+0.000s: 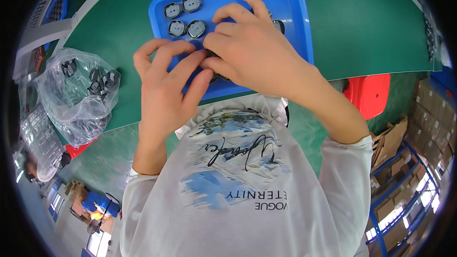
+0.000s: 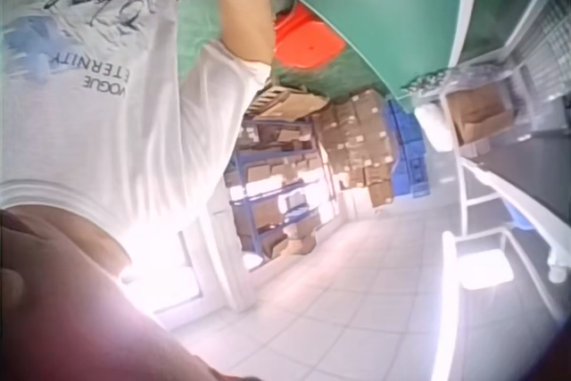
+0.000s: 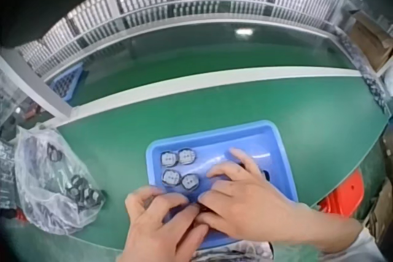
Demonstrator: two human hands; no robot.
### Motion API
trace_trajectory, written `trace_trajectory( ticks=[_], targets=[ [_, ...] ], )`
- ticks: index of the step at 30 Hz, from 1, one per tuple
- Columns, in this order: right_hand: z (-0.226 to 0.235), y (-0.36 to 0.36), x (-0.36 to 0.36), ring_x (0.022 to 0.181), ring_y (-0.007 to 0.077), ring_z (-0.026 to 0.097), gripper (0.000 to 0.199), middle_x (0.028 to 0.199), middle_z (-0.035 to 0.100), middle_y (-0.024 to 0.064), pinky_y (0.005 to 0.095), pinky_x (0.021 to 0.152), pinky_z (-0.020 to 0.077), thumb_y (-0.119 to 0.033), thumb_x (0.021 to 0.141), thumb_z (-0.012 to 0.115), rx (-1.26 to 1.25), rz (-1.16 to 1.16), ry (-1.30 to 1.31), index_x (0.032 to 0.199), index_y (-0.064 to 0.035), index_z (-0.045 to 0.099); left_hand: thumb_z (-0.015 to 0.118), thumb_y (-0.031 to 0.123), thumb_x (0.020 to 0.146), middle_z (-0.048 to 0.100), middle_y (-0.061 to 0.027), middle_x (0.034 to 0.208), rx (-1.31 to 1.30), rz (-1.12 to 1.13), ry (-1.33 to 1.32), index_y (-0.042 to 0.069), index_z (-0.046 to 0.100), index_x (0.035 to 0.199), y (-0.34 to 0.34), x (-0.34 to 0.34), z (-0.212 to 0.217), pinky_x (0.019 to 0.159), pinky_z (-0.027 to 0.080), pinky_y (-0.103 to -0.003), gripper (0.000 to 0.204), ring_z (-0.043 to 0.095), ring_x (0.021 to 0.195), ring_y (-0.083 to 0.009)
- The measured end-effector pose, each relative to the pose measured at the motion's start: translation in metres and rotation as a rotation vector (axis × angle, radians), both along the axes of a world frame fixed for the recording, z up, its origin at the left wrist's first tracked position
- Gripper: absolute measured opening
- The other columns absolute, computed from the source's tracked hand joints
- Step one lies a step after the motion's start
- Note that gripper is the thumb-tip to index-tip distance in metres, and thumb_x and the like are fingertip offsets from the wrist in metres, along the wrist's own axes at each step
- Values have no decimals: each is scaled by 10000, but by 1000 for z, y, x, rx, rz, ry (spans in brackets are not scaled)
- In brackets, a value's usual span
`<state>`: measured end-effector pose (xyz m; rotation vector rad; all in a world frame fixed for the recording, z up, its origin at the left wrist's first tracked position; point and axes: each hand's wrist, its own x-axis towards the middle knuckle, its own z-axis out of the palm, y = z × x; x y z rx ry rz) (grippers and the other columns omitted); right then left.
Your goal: Placing small grey circular components into a blue plastic tray.
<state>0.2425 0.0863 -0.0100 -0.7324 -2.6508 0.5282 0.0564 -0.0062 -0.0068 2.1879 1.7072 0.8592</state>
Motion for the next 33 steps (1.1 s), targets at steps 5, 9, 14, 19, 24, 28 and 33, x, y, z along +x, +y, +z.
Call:
trace_trajectory(
  ticks=[5,9,14,19,24,28,33],
  targets=[
    [-1,16,-6,1051,263,568,220,899,610,38,475,992,415,-179,796,783,167,-24,33,990,-94,724,831,148,726,646,-64,1146,-1,33,113,54,762,927,-4,-22,-10,949,413,-457,232,483,1122,-371],
    [-7,24,-19,1022,258,544,158,906,589,25,422,897,419,-135,818,754,156,2,37,970,-101,729,839,145,718,646,-61,1120,54,44,99,63,754,892,1,-19,-19,933,406,-453,211,484,1103,-360],
    [-7,29,-20,1022,249,547,114,900,590,21,405,885,427,-104,815,731,176,79,25,929,-96,725,842,140,704,623,-60,1012,171,140,33,74,726,928,18,-17,-19,880,388,-437,260,487,1038,-327],
    [-9,31,-19,1015,257,541,108,898,588,27,408,886,432,-89,806,720,128,64,22,913,-83,714,814,111,711,614,-61,995,126,137,62,71,726,967,16,-9,-20,881,382,-451,274,494,1034,-327],
    [-9,40,-19,1015,268,532,126,895,586,41,412,887,434,-91,806,727,162,109,33,931,-77,712,746,16,736,634,-64,1053,43,99,54,67,753,989,3,-12,-13,913,389,-451,258,498,1079,-337],
    [-10,44,-19,1032,279,537,161,918,607,52,422,921,434,-105,798,765,109,123,38,948,-73,718,727,-21,732,644,-64,1068,14,69,26,72,761,994,-3,-13,-14,946,394,-456,280,500,1100,-344],
    [3,63,-8,956,284,581,148,898,632,74,397,844,484,-85,807,771,53,32,310,940,-48,717,807,49,719,590,-134,1195,15,302,-19,65,734,1001,0,-7,-7,980,396,-477,291,456,1162,-369]
  ],
)
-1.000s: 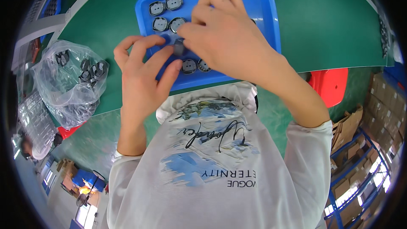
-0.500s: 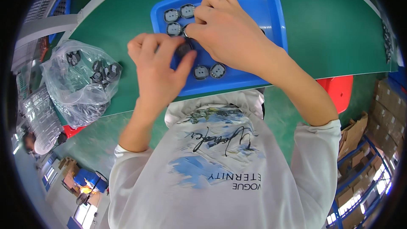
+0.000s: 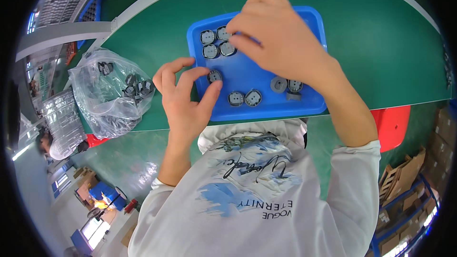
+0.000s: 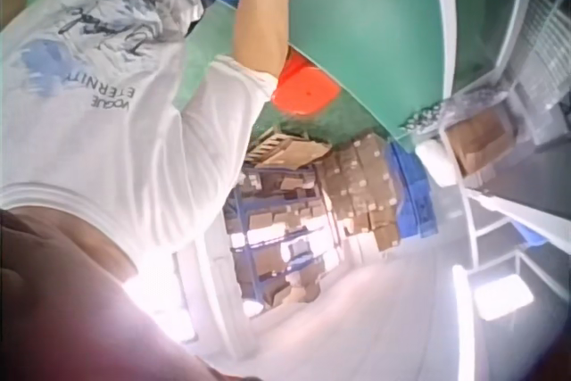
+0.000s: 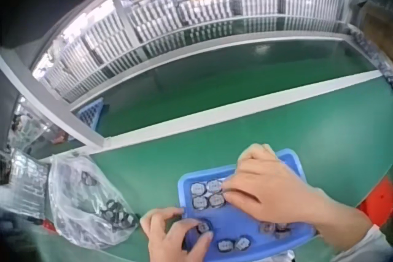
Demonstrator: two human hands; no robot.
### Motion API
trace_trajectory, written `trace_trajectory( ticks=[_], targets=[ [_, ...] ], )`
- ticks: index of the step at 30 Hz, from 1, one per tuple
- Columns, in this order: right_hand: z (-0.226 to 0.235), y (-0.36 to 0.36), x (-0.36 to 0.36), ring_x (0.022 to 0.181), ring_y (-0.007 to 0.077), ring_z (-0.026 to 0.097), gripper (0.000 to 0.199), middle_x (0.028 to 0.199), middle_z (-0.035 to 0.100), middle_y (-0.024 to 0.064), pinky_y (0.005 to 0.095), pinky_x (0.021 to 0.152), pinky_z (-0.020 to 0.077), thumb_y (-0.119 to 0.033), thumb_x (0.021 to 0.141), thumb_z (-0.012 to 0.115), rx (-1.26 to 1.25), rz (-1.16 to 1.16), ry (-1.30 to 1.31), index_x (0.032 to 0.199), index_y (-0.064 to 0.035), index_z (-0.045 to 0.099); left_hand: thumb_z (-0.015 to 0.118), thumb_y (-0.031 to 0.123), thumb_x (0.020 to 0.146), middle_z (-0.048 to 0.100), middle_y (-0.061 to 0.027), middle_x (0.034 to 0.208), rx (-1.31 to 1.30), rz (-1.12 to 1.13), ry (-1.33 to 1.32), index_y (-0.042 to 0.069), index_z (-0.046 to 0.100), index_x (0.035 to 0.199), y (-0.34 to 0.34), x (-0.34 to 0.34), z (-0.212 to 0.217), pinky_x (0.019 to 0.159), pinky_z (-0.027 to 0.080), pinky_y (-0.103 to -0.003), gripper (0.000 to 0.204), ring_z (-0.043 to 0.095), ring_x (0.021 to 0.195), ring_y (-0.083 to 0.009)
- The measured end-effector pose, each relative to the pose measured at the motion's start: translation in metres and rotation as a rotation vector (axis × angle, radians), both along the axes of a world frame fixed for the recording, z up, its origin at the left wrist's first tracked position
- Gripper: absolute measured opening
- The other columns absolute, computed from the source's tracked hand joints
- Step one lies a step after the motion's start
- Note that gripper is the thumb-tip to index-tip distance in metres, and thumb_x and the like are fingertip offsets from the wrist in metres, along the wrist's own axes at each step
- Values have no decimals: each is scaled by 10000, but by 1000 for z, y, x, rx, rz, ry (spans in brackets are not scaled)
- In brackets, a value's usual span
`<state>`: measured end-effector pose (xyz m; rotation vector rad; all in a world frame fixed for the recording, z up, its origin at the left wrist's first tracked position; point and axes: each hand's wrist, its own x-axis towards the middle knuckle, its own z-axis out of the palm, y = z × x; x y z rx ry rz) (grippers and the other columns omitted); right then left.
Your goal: Placing small grey circular components into a blue plastic tray.
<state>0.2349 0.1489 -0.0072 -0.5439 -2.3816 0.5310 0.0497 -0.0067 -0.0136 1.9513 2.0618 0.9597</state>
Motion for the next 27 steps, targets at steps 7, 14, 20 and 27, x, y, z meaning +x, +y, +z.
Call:
trace_trajectory(
  ticks=[7,14,20,27],
  targets=[
    [16,19,18,895,300,588,122,852,651,84,418,813,477,-112,824,748,-172,-137,126,924,-60,702,808,54,713,543,-207,1274,-89,31,53,62,740,1002,-1,0,13,987,403,-485,296,455,1180,-398],
    [-1,24,31,915,278,600,141,850,636,116,387,794,505,-70,840,721,-152,-249,193,959,-2,692,715,-5,776,496,-204,1360,-86,-54,-49,97,761,1078,-7,7,-6,986,474,-450,322,514,1186,-371],
    [-4,40,37,930,259,626,169,888,673,109,375,792,516,-87,870,700,-209,-437,281,1021,-10,711,763,45,788,479,-142,1376,-17,8,-148,100,765,1057,-12,11,-10,941,491,-410,275,539,1075,-296],
    [-30,67,41,901,276,638,181,891,712,114,398,810,525,-123,877,690,-260,-594,263,1014,-7,717,737,-9,798,499,-119,1349,45,-37,-208,97,770,1060,-5,-1,-25,864,505,-365,285,558,962,-239]
  ],
)
